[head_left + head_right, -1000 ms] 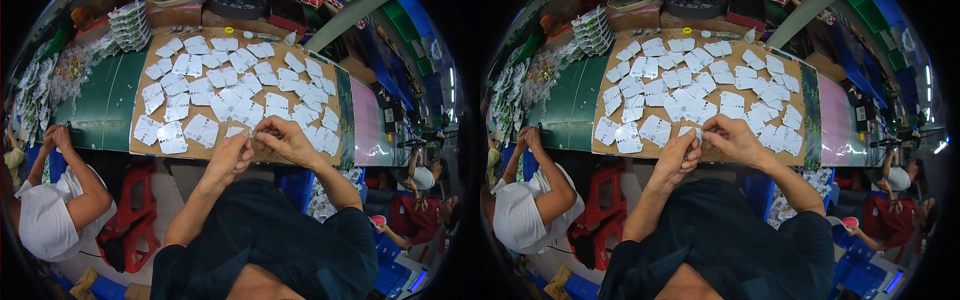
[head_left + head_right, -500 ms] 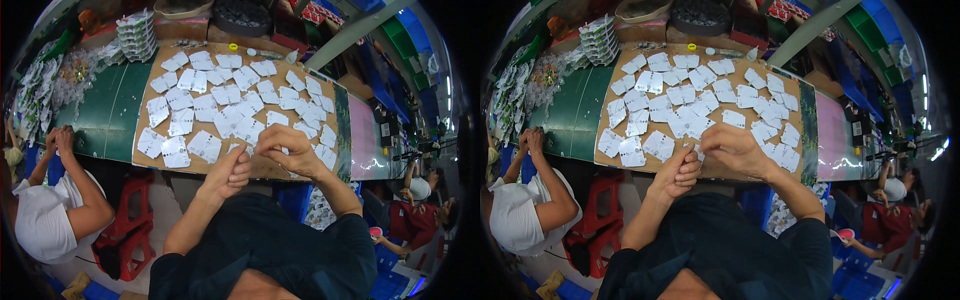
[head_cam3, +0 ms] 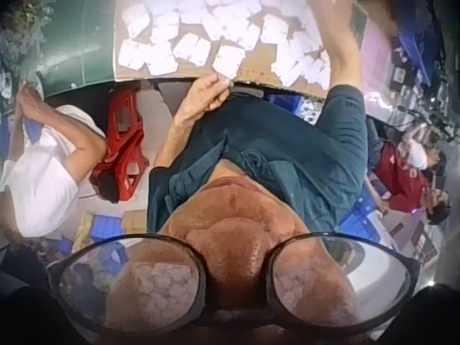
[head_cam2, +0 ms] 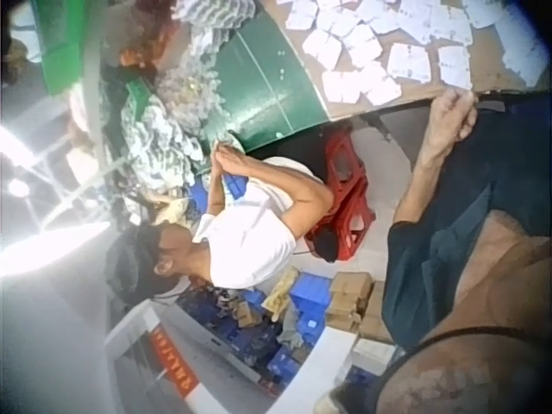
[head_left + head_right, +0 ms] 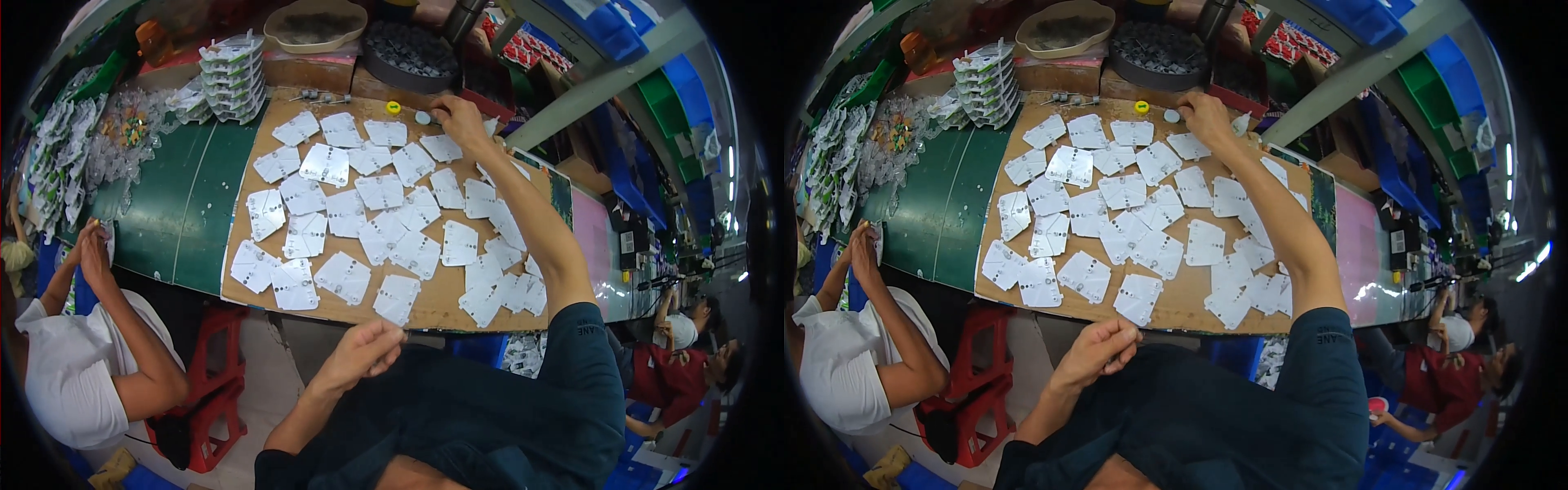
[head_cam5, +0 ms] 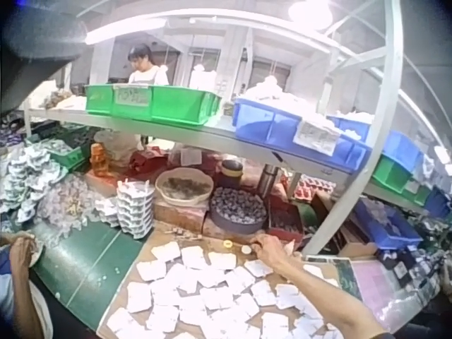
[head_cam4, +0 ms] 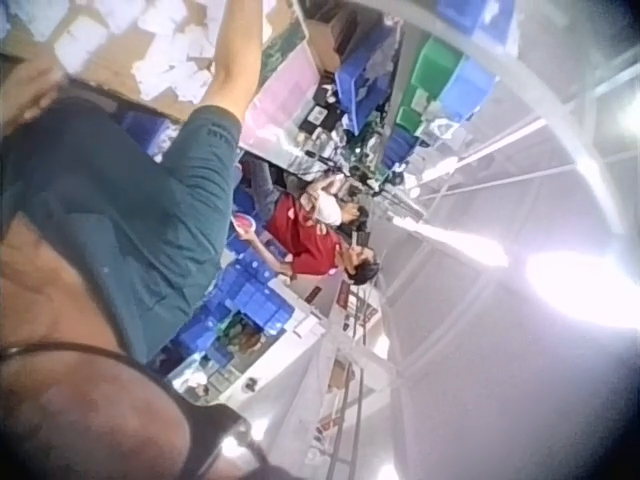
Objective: The person assembles small yellow components onto white rectangular plastic plates by hand at a factory workstation.
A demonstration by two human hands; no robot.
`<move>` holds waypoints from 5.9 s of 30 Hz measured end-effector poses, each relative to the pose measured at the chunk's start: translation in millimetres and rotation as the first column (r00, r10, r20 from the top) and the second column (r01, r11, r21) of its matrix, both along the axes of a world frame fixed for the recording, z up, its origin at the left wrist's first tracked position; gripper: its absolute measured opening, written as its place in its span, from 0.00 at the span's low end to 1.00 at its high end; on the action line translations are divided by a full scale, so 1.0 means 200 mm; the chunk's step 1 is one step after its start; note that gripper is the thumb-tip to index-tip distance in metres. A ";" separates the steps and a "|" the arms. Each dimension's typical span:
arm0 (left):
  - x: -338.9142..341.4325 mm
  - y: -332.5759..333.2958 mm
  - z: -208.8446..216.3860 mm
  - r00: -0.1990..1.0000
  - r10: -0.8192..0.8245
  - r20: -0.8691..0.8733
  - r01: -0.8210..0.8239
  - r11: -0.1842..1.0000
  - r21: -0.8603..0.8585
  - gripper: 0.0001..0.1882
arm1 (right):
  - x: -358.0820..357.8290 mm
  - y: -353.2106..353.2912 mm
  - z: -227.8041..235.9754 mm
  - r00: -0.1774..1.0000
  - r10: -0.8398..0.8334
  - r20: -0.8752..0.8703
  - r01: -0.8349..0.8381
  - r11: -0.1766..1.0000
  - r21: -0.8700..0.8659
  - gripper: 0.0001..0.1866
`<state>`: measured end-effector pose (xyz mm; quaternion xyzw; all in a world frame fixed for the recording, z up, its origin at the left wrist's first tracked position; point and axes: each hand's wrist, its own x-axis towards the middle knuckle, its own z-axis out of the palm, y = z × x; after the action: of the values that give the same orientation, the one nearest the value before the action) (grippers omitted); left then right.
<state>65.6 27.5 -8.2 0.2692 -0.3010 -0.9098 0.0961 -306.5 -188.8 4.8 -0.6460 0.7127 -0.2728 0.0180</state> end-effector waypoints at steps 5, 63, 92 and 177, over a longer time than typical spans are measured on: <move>0.02 0.02 -0.08 0.998 -0.041 0.044 0.040 0.999 0.029 0.11 | 0.02 -0.10 -0.06 0.960 0.047 -0.278 -0.008 0.990 0.138 0.10; -0.26 0.01 0.08 0.987 0.137 -0.083 -0.132 0.989 0.068 0.11 | 0.63 1.36 0.36 0.791 0.208 0.575 -0.394 0.893 0.218 0.08; -0.10 0.02 0.02 0.980 0.016 -0.200 0.017 0.987 0.162 0.13 | 0.01 -0.05 -0.01 0.960 -0.008 -0.278 0.060 0.982 0.180 0.09; -0.12 -0.08 0.03 0.953 0.189 -0.239 -0.118 0.953 0.280 0.18 | 0.04 -0.08 -0.05 0.973 0.021 -0.231 0.018 0.986 0.165 0.10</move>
<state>40.7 11.0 -3.2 0.1794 -0.1403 -0.9588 0.1697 -298.1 -205.2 -4.2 -0.6701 0.7298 -0.1350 -0.0115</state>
